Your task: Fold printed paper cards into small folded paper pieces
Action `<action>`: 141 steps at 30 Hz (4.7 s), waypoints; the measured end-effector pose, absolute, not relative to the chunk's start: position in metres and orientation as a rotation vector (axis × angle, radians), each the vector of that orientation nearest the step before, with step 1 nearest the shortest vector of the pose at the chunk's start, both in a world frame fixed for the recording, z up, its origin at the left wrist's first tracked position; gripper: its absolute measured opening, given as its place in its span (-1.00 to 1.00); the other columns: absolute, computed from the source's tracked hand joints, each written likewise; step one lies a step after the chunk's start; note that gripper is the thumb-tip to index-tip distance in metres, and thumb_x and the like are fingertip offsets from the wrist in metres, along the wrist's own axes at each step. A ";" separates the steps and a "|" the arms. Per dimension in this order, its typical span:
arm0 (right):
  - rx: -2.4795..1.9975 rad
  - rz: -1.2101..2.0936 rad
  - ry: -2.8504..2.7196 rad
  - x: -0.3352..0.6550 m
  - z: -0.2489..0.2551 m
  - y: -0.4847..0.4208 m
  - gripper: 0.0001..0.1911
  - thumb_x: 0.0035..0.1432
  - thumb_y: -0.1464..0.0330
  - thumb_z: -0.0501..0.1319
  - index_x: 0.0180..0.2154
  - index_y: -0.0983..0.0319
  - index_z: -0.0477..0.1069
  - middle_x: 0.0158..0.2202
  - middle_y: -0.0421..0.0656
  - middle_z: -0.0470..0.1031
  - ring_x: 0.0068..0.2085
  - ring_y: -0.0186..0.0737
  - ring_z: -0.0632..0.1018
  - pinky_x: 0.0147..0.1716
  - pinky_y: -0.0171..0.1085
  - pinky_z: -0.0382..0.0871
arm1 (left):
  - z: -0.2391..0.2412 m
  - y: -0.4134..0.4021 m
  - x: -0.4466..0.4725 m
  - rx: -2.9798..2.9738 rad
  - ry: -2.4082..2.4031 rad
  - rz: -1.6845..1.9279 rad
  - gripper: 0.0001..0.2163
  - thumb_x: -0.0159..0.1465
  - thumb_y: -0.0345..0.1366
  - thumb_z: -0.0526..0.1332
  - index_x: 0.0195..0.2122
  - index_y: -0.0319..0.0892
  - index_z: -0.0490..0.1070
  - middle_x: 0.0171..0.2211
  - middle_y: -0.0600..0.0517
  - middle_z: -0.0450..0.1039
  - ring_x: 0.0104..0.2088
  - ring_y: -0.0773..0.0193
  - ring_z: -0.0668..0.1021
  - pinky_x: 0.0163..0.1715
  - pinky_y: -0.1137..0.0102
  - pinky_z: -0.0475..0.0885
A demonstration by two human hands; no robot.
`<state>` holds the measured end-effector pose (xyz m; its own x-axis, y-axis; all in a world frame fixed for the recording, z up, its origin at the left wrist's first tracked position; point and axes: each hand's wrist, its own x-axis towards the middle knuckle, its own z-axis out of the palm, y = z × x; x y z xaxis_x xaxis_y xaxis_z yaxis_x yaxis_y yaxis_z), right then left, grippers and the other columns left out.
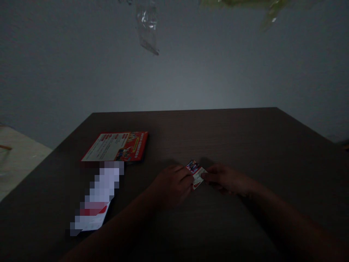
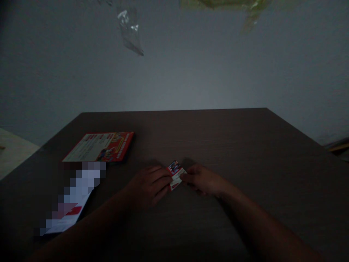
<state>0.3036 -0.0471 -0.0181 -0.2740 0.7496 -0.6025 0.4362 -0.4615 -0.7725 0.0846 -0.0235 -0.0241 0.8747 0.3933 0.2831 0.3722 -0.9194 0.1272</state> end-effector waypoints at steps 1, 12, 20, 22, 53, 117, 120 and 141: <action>-1.750 1.700 -1.548 0.304 -0.016 -0.048 -0.70 0.14 0.14 0.09 -0.45 0.23 0.31 -0.69 -0.37 0.15 -0.74 -0.49 0.15 -0.79 -0.43 -0.03 | -0.024 -0.024 0.085 2.981 0.615 0.446 -0.82 0.28 -0.34 0.05 -0.19 -0.23 0.41 -0.21 -0.06 0.46 -0.21 0.19 0.47 -0.21 0.29 0.40; -1.260 0.353 -2.488 0.304 -0.010 -0.070 -0.74 0.14 0.34 0.19 -0.09 0.19 0.40 -0.11 -0.08 0.44 -0.10 -0.14 0.45 -0.07 -0.16 0.35 | -0.018 -0.032 0.093 3.028 0.655 0.300 -0.79 0.31 -0.31 0.00 -0.24 -0.22 0.41 -0.25 -0.06 0.46 -0.26 0.19 0.47 -0.28 0.30 0.42; -1.151 -0.009 -2.614 0.309 -0.034 -0.071 -0.78 0.23 0.36 0.10 -0.13 0.23 0.45 -0.11 -0.06 0.47 -0.10 -0.11 0.46 -0.09 -0.10 0.37 | -0.019 -0.037 0.080 2.959 0.932 0.274 -0.83 0.26 -0.34 0.08 -0.20 -0.22 0.42 -0.24 -0.05 0.44 -0.23 0.17 0.45 -0.25 0.28 0.42; -1.143 -0.013 -2.597 0.309 -0.034 -0.070 -0.79 0.23 0.36 0.10 -0.14 0.22 0.45 -0.12 -0.08 0.48 -0.12 -0.13 0.46 -0.10 -0.12 0.38 | -0.023 -0.038 0.076 2.936 1.006 0.300 -0.83 0.28 -0.36 0.06 -0.27 -0.21 0.44 -0.30 -0.04 0.42 -0.27 0.21 0.45 -0.27 0.30 0.41; -1.349 0.364 -2.282 0.299 -0.032 -0.063 -0.85 0.25 0.36 0.07 -0.27 0.23 0.40 -0.34 -0.15 0.48 -0.28 -0.22 0.45 -0.17 -0.16 0.26 | -0.026 -0.037 0.080 2.640 1.287 0.358 -0.81 0.31 -0.29 0.04 -0.29 -0.21 0.41 -0.30 -0.04 0.40 -0.27 0.19 0.41 -0.23 0.24 0.29; -1.960 0.356 -2.127 0.278 -0.024 -0.062 -0.78 0.16 0.25 0.10 -0.39 0.21 0.44 -0.43 -0.15 0.54 -0.45 -0.21 0.51 -0.43 -0.26 0.21 | -0.025 -0.044 0.101 2.732 1.529 0.229 -0.76 0.30 -0.26 0.00 -0.31 -0.23 0.42 -0.27 -0.10 0.35 -0.20 0.09 0.36 -0.23 0.18 0.25; -1.957 0.350 -2.119 0.278 -0.024 -0.062 -0.79 0.16 0.25 0.11 -0.39 0.20 0.44 -0.43 -0.16 0.55 -0.43 -0.20 0.52 -0.42 -0.26 0.22 | -0.024 -0.045 0.101 2.726 1.531 0.224 -0.77 0.30 -0.26 0.01 -0.33 -0.23 0.41 -0.28 -0.10 0.35 -0.20 0.08 0.36 -0.23 0.18 0.25; -1.970 0.348 -2.102 0.278 -0.024 -0.063 -0.79 0.15 0.23 0.11 -0.39 0.19 0.43 -0.42 -0.17 0.55 -0.44 -0.19 0.52 -0.44 -0.26 0.23 | -0.023 -0.031 0.091 2.734 1.198 0.212 -0.59 0.24 -0.36 0.05 0.11 0.11 0.24 -0.13 -0.05 0.21 -0.17 0.11 0.31 -0.23 0.22 0.23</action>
<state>0.2775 -0.0629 -0.0235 -0.0632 0.9979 0.0118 0.9410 0.0635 -0.3323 0.0908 -0.0311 -0.0230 0.6714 0.7378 0.0695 0.7167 -0.6703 0.1923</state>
